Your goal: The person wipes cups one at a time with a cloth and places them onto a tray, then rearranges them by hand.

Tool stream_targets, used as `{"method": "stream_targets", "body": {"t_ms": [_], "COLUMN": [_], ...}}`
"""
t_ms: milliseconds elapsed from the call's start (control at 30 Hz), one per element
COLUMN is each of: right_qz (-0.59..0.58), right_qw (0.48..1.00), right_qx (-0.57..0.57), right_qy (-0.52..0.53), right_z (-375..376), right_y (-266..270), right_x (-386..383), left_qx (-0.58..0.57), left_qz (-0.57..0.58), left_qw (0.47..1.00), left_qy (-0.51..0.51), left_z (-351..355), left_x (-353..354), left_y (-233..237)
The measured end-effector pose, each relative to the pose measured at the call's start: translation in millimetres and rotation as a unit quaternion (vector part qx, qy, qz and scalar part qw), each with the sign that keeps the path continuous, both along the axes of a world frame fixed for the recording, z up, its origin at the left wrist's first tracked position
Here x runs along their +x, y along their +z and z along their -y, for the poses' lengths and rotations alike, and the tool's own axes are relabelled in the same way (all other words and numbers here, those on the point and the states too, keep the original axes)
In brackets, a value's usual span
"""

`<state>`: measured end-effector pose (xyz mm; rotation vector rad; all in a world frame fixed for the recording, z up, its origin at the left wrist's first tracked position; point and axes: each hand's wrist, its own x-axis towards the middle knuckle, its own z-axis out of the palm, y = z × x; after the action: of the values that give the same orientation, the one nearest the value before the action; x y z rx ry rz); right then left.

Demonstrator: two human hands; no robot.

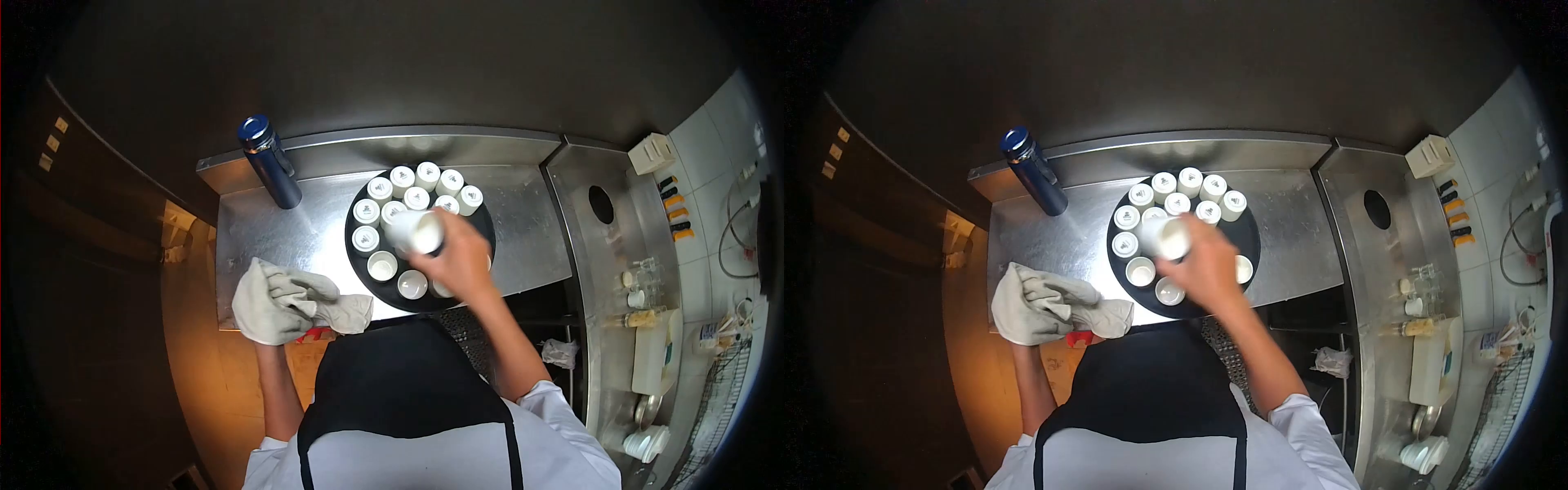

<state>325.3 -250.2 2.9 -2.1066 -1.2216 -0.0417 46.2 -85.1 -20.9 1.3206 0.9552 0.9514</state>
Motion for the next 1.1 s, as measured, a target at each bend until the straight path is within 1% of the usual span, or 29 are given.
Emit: {"method": "stream_targets", "body": {"t_ms": [33, 67, 100, 133, 167, 233, 267, 300, 333, 367, 467, 567, 600, 667, 767, 867, 933, 967, 1000, 1033, 1067, 1100], "right_qz": [-0.033, -0.012, 0.017, 0.045, 0.047, 0.048, 0.037, 0.025, 0.013, 0.009, 0.004, 0.006, 0.003, -0.013, -0.048, -0.064, -0.054, -0.083, -0.112, -0.142, -0.115, -0.089], "right_qw": [0.998, 0.996, 0.993, 0.991, 0.987, 0.975, 0.975, 0.973, 0.972, 0.97, 0.965, 0.956, 0.953, 0.949, 0.943, 0.937, 0.933, 0.93, 0.925, 0.92, 0.935, 0.947], "right_qx": [-0.024, -0.04, -0.069, -0.081, -0.118, -0.193, -0.204, -0.216, -0.228, -0.236, -0.263, -0.292, -0.301, -0.312, -0.321, -0.333, -0.345, -0.35, -0.355, -0.36, -0.334, -0.308], "right_qy": [-0.047, -0.076, -0.09, -0.099, -0.097, -0.096, -0.085, -0.075, -0.065, -0.053, -0.022, 0.008, 0.024, 0.048, 0.07, 0.085, 0.093, 0.082, 0.072, 0.061, 0.034, 0.004], "right_z": [12, 25, 40, 52, 62, 80, 84, 89, 91, 92, 92, 93, 95, 93, 89, 85, 81, 79, 74, 69, 61, 51], "right_y": [-4, -7, -17, -29, -40, -61, -69, -78, -86, -93, -112, -121, -120, -110, -100, -102, -98, -94, -89, -86, -91, -99], "right_x": [21, 40, 63, 84, 103, 134, 144, 153, 158, 160, 166, 172, 177, 179, 182, 187, 190, 194, 202, 208, 213, 221], "left_qx": [-0.01, -0.018, -0.034, -0.05, -0.065, -0.189, -0.17, -0.208, -0.243, -0.277, -0.303, -0.28, -0.286, -0.297, -0.274, -0.251, -0.228, -0.216, -0.202, -0.189, -0.176, -0.196], "left_qz": [0.021, 0.044, 0.073, 0.102, 0.131, 0.242, 0.202, 0.275, 0.345, 0.413, 0.425, 0.369, 0.357, 0.334, 0.25, 0.254, 0.29, 0.308, 0.289, 0.27, 0.249, 0.363], "left_qw": [0.999, 0.997, 0.995, 0.992, 0.988, 0.952, 0.964, 0.939, 0.905, 0.863, 0.851, 0.886, 0.889, 0.894, 0.926, 0.931, 0.929, 0.927, 0.936, 0.944, 0.951, 0.911], "left_qy": [-0.029, -0.058, -0.054, -0.049, -0.044, 0.004, 0.036, -0.005, -0.046, -0.087, -0.05, -0.019, -0.01, 0.008, 0.068, 0.072, 0.02, -0.006, 0.011, 0.027, 0.041, 0.013], "left_z": [-11, -21, -19, -16, -14, -9, -4, -9, -18, -21, -20, -19, -17, -10, -6, -4, -8, -9, -6, 1, 5, -3], "left_x": [-13, -25, -27, -29, -31, -36, -29, -34, -45, -47, -40, -35, -35, -29, -25, -32, -43, -48, -52, -45, -41, -51], "left_y": [-11, -22, -21, -21, -20, -20, -13, -24, -44, -50, -56, -58, -56, -43, -40, -51, -63, -66, -69, -51, -41, -65]}}
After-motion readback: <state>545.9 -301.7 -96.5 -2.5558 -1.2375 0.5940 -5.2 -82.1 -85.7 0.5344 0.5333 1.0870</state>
